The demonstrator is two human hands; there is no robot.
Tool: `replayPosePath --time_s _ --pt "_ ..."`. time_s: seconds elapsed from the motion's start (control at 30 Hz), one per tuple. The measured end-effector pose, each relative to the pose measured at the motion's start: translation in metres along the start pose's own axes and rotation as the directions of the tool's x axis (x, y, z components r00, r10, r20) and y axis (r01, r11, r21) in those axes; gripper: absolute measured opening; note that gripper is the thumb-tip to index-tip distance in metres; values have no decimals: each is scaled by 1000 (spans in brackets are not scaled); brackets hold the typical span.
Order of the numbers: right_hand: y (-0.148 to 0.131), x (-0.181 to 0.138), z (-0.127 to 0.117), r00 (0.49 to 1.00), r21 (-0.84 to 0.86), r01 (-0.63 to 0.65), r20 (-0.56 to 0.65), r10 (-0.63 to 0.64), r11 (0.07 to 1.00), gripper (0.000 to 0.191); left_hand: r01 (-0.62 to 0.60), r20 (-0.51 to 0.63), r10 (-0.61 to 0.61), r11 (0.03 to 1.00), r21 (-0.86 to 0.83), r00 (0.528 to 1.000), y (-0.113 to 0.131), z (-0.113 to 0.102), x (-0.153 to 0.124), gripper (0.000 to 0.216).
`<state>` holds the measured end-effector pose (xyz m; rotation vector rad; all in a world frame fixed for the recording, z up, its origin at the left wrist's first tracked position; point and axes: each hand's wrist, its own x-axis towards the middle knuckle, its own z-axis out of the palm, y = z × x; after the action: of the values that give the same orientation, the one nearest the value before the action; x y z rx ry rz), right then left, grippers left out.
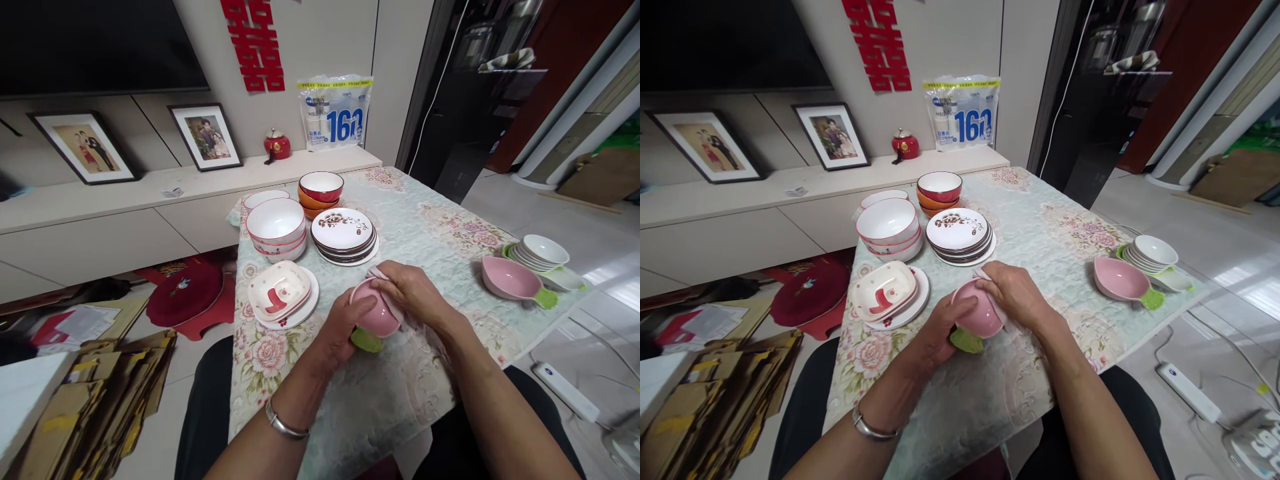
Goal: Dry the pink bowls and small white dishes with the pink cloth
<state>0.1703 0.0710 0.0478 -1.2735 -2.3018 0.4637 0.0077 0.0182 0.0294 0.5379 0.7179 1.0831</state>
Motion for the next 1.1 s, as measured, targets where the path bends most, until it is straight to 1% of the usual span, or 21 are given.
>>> replayPosePath --time_s 0.03,0.1,0.17,0.27,0.33,0.4,0.47,0.5,0.6,0.67,0.73,0.8,0.83,0.87,0.93,1.0,1.1 --pt "-2 0 -2 1000 -34 16 3 -16 999 28 -6 -7 7 1000 27 1000 -2 0 0 38" --pt "-6 0 -1 1000 -77 14 -24 -15 997 26 -63 -80 67 997 51 995 -6 0 0 38" --pt "-12 2 3 997 -94 -37 -64 31 995 24 -138 -161 145 989 50 976 -9 0 1 37" --pt "-22 5 16 982 -134 -180 -82 170 974 24 -207 -279 202 978 14 939 -10 -1 4 37" --pt "-29 6 25 960 -170 -280 -54 275 945 25 -247 -360 229 969 -2 904 -9 -3 7 36" --pt "-35 7 31 935 -196 -351 -22 354 916 26 -291 -410 261 957 -10 874 -6 -4 9 33" --pt "-38 7 34 920 -210 -386 -10 393 898 25 -318 -422 278 948 -27 863 -5 -5 9 32" --pt "-37 7 33 918 -213 -390 -9 397 896 23 -319 -412 276 947 -37 868 -4 -4 9 33" --pt "-29 6 27 932 -219 -359 -27 362 907 20 -264 -323 241 964 -27 915 -3 0 6 38" --pt "-22 5 21 960 -244 -278 -38 277 929 20 -211 -248 210 977 21 946 -2 1 5 37" --pt "-15 3 16 988 -281 -151 -15 153 948 21 -166 -207 178 983 76 962 -3 1 5 32" --pt "-12 2 13 998 -306 -46 26 57 951 22 -155 -210 176 981 114 962 -5 -1 6 30" --pt "-13 2 13 999 -313 -24 35 36 950 22 -166 -222 190 979 120 956 -6 -2 7 30" --pt "-14 2 14 999 -315 -24 29 35 949 22 -187 -240 211 975 120 947 -7 -2 8 30" --pt "-18 3 18 997 -298 -81 -13 81 951 22 -244 -288 265 964 108 920 -10 -3 10 31" --pt "-25 5 23 983 -246 -183 -51 176 952 22 -298 -336 311 950 92 889 -12 -4 11 34" --pt "-33 7 29 941 -171 -339 -37 338 925 24 -362 -394 357 930 66 847 -12 -5 11 36"
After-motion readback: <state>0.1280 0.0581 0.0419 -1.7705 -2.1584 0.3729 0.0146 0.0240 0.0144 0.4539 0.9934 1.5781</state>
